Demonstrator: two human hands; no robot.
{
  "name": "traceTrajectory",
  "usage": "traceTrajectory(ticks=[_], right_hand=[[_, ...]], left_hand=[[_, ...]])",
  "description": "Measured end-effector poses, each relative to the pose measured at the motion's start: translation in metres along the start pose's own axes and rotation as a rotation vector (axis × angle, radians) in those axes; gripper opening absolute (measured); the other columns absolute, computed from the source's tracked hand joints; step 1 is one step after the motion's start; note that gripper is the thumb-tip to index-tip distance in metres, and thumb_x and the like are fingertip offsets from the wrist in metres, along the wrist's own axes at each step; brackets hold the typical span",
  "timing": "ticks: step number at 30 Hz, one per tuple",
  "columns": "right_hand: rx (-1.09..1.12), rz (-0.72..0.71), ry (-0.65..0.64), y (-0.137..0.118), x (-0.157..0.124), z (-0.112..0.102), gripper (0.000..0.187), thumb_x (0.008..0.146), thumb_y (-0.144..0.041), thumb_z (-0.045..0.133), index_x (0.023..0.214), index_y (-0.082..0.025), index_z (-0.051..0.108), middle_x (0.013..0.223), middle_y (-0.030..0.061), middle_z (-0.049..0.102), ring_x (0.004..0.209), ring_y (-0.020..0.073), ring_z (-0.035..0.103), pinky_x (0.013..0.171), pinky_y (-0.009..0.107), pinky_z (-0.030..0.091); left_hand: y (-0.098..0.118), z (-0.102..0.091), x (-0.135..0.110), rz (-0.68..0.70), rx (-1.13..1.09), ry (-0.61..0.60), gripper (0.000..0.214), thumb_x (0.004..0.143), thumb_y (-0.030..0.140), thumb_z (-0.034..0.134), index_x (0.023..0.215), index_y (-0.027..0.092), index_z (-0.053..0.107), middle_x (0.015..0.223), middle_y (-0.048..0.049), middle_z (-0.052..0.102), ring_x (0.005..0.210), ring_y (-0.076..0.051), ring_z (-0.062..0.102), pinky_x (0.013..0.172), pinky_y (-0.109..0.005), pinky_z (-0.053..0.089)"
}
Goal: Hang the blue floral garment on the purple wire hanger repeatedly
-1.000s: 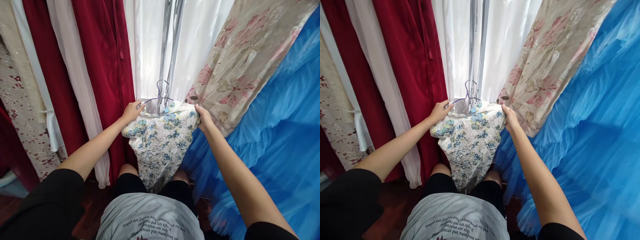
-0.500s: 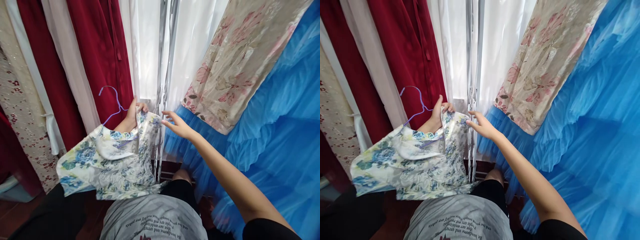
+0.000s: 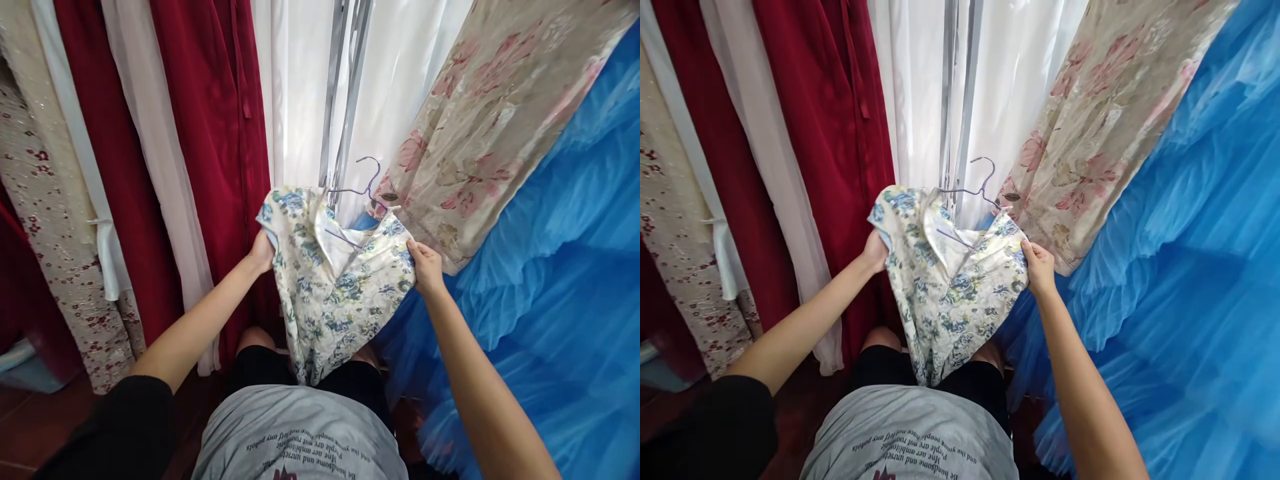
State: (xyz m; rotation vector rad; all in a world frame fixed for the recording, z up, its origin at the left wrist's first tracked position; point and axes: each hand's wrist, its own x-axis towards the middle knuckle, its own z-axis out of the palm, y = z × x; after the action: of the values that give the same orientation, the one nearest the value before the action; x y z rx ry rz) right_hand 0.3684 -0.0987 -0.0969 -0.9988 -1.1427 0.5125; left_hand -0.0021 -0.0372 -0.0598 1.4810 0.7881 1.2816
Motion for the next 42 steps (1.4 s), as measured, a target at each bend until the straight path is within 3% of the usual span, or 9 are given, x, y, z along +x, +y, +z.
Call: traceTrajectory(ticks=[5,11,18,21,23,28,32,37,42], right_hand=[[0.064,0.069,-0.128,-0.014,0.006,0.014,0.039,0.068,-0.060,0.080,0.073,-0.023,0.069,0.069,0.0020,0.068,0.065,0.0226,0.061,0.061,0.033,0.048],[-0.109,0.005,-0.287,-0.032,-0.006,0.011,0.039,0.083,-0.059,0.069,0.084,-0.020,0.073,0.079,0.0046,0.071,0.071,0.0230,0.062,0.064,0.032,0.048],[-0.620,-0.434,0.333,-0.011,-0.080,0.037,0.031,0.092,-0.047,0.059,0.105,-0.018,0.064,0.106,0.0133,0.066,0.102,0.0293,0.060,0.092,0.044,0.046],[-0.670,-0.229,-0.329,0.018,-0.127,0.075,0.030,0.097,-0.045,0.054,0.080,-0.022,0.062,0.079,0.0061,0.068,0.076,0.0220,0.062,0.072,0.032,0.045],[-0.718,-0.116,-0.525,0.033,-0.145,0.096,0.032,0.098,-0.044,0.053,0.075,-0.021,0.059,0.073,0.0049,0.067,0.070,0.0206,0.061,0.065,0.028,0.041],[-0.722,-0.131,-0.520,0.030,-0.149,0.111,0.038,0.104,-0.037,0.039,0.073,-0.022,0.054,0.067,0.0018,0.063,0.065,0.0180,0.059,0.061,0.026,0.033],[-0.751,-0.129,-0.647,0.012,-0.147,0.099,0.036,0.099,-0.034,0.046,0.066,-0.022,0.051,0.058,0.0007,0.059,0.057,0.0167,0.054,0.059,0.027,0.028],[-0.252,0.316,-0.814,0.010,-0.152,0.097,0.035,0.095,-0.036,0.047,0.067,-0.020,0.061,0.043,-0.0009,0.056,0.040,0.0127,0.044,0.051,0.026,0.030],[0.128,0.618,-0.570,-0.011,-0.108,0.107,0.021,0.080,-0.029,0.062,0.063,-0.016,0.064,0.035,-0.0051,0.043,0.034,0.0082,0.027,0.041,0.024,0.017]], left_hand=[[-0.049,0.000,-0.033,-0.036,-0.287,0.091,0.086,0.083,0.085,0.038,0.128,0.016,0.062,0.109,-0.0138,0.076,0.118,-0.035,0.065,0.102,-0.049,0.051],[-0.110,0.019,-0.089,-0.144,-0.215,0.137,0.064,0.067,0.045,0.086,0.122,0.018,0.068,0.122,-0.0116,0.074,0.121,-0.032,0.065,0.109,-0.044,0.048],[-0.145,0.036,-0.132,-0.160,-0.140,0.271,0.056,0.069,0.046,0.087,0.112,0.013,0.074,0.116,-0.0144,0.076,0.115,-0.034,0.069,0.102,-0.044,0.053],[-0.145,0.045,-0.142,-0.136,-0.162,0.266,0.057,0.073,0.047,0.084,0.117,0.013,0.072,0.121,-0.0142,0.074,0.117,-0.033,0.068,0.102,-0.043,0.053],[-0.144,0.048,-0.145,-0.129,-0.149,0.244,0.057,0.076,0.047,0.082,0.120,0.013,0.071,0.124,-0.0141,0.073,0.119,-0.033,0.067,0.103,-0.043,0.052],[-0.140,0.035,-0.145,-0.020,0.051,0.331,0.055,0.079,0.044,0.078,0.123,0.013,0.064,0.123,-0.0154,0.071,0.115,-0.032,0.067,0.100,-0.043,0.052],[-0.139,0.034,-0.148,0.458,0.477,0.688,0.061,0.079,0.034,0.079,0.130,0.020,0.051,0.133,-0.0148,0.057,0.125,-0.030,0.056,0.107,-0.046,0.045],[-0.145,0.075,-0.149,0.484,0.766,0.068,0.012,0.091,0.024,0.063,0.101,0.022,0.057,0.096,-0.0060,0.065,0.097,-0.024,0.064,0.088,-0.038,0.050],[-0.139,0.108,-0.147,0.325,0.929,-0.034,0.012,0.095,0.016,0.048,0.103,0.020,0.055,0.096,-0.0093,0.067,0.089,-0.025,0.067,0.078,-0.035,0.051]])
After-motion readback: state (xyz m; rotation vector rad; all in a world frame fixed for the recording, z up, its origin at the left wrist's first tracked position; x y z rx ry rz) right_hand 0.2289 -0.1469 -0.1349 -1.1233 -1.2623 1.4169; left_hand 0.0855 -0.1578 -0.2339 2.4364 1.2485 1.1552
